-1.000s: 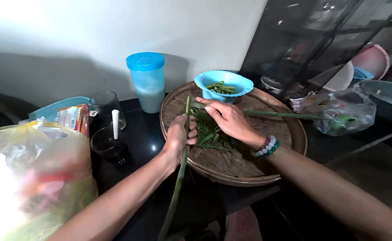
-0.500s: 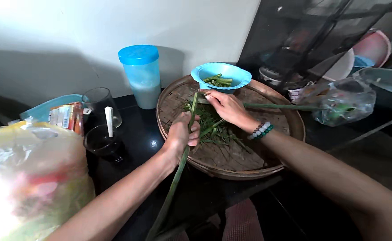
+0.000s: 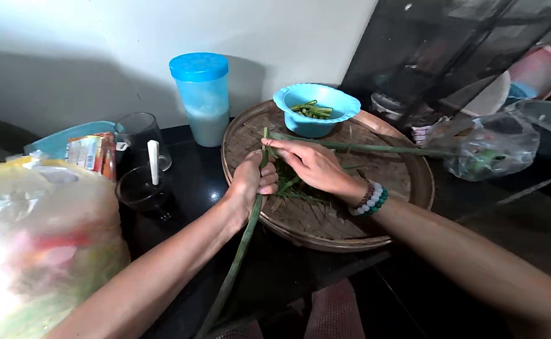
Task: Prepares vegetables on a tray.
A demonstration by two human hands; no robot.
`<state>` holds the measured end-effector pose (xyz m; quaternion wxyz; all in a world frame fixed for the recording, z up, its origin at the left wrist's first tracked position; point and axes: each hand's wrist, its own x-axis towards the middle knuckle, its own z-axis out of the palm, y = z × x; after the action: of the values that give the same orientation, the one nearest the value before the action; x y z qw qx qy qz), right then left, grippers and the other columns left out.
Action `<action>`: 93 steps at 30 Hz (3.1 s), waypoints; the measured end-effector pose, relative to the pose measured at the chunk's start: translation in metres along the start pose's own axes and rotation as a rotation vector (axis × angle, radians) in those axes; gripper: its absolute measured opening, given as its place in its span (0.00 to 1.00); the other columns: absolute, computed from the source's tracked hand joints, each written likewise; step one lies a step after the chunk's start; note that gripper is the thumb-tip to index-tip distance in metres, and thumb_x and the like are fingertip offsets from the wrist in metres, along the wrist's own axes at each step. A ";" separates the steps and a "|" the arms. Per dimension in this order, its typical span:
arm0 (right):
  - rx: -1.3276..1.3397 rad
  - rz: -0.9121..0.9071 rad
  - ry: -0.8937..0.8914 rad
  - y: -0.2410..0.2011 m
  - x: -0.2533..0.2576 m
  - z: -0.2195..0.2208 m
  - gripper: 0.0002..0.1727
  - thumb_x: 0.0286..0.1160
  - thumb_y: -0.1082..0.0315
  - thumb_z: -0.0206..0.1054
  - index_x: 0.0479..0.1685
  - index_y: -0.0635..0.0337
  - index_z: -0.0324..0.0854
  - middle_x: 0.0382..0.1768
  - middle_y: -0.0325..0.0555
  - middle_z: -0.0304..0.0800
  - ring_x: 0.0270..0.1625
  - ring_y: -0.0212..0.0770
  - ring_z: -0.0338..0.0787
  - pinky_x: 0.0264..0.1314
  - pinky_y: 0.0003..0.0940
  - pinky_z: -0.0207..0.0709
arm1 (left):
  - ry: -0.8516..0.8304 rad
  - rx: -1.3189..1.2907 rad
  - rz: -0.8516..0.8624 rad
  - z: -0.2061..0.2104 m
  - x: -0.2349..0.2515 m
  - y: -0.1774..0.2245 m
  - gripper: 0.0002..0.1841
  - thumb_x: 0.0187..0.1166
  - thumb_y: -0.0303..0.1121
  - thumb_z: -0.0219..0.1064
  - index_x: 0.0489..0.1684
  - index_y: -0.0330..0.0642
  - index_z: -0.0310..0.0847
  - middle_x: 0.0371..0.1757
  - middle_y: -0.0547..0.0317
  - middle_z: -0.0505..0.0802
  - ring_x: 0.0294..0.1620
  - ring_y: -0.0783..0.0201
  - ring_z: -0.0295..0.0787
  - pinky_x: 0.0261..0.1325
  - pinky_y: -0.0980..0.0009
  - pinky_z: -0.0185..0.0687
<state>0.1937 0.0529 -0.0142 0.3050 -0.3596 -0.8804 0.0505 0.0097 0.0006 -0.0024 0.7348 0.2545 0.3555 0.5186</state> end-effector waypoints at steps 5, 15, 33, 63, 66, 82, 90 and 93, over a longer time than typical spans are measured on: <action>-0.003 0.289 -0.041 0.048 0.020 -0.002 0.23 0.95 0.49 0.46 0.74 0.38 0.81 0.59 0.46 0.93 0.61 0.53 0.91 0.60 0.67 0.78 | -0.124 0.054 -0.032 0.003 -0.009 -0.005 0.21 0.97 0.49 0.37 0.49 0.45 0.71 0.15 0.70 0.66 0.06 0.79 0.56 0.07 0.86 0.54; 0.050 0.234 0.022 0.006 0.004 -0.010 0.21 0.92 0.48 0.50 0.75 0.44 0.74 0.37 0.42 0.89 0.30 0.44 0.87 0.30 0.52 0.80 | 0.011 -0.011 0.004 0.004 -0.001 0.001 0.22 0.97 0.47 0.36 0.44 0.44 0.71 0.18 0.67 0.69 0.07 0.77 0.57 0.09 0.86 0.54; -0.039 0.131 0.080 0.021 0.005 -0.018 0.23 0.95 0.52 0.48 0.79 0.37 0.79 0.62 0.43 0.92 0.52 0.50 0.94 0.48 0.61 0.83 | 0.015 0.148 0.042 0.009 -0.006 -0.005 0.21 0.98 0.46 0.37 0.51 0.41 0.72 0.21 0.63 0.74 0.10 0.75 0.66 0.12 0.83 0.65; 0.007 -0.001 0.021 0.002 0.004 -0.010 0.24 0.95 0.52 0.45 0.81 0.35 0.77 0.69 0.31 0.89 0.59 0.36 0.92 0.59 0.51 0.86 | -0.035 0.181 0.087 0.005 -0.003 -0.004 0.22 0.97 0.48 0.36 0.57 0.43 0.74 0.17 0.68 0.68 0.09 0.76 0.57 0.11 0.84 0.54; -0.036 -0.044 0.017 0.000 0.001 -0.003 0.23 0.95 0.51 0.47 0.82 0.29 0.76 0.67 0.29 0.90 0.56 0.35 0.94 0.52 0.50 0.87 | -0.020 0.176 0.101 0.006 -0.004 -0.005 0.20 0.98 0.45 0.35 0.48 0.45 0.71 0.17 0.69 0.67 0.09 0.77 0.56 0.11 0.84 0.53; 0.002 0.443 -0.090 0.017 0.005 -0.039 0.31 0.87 0.39 0.56 0.47 0.61 0.90 0.34 0.58 0.89 0.36 0.57 0.88 0.41 0.61 0.78 | -0.025 0.205 0.037 0.006 -0.002 -0.004 0.30 0.96 0.51 0.35 0.57 0.39 0.81 0.15 0.68 0.68 0.08 0.76 0.57 0.11 0.83 0.54; 0.586 0.574 -0.142 0.013 0.022 -0.048 0.19 0.85 0.47 0.64 0.60 0.50 0.76 0.22 0.34 0.74 0.12 0.26 0.62 0.11 0.21 0.55 | -0.030 0.361 0.055 0.012 -0.007 -0.006 0.33 0.96 0.53 0.34 0.59 0.38 0.83 0.16 0.59 0.81 0.06 0.76 0.59 0.10 0.82 0.53; 0.830 0.631 -0.192 0.008 0.028 -0.044 0.17 0.90 0.49 0.58 0.53 0.52 0.80 0.20 0.32 0.72 0.10 0.22 0.57 0.09 0.17 0.51 | -0.035 0.422 0.051 0.016 -0.007 -0.009 0.35 0.96 0.55 0.34 0.57 0.35 0.84 0.23 0.50 0.91 0.08 0.73 0.70 0.13 0.80 0.65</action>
<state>0.2077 0.0718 0.0333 0.3095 -0.4499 -0.6592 0.5170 0.0257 -0.0086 0.0025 0.6581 0.4205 0.4367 0.4465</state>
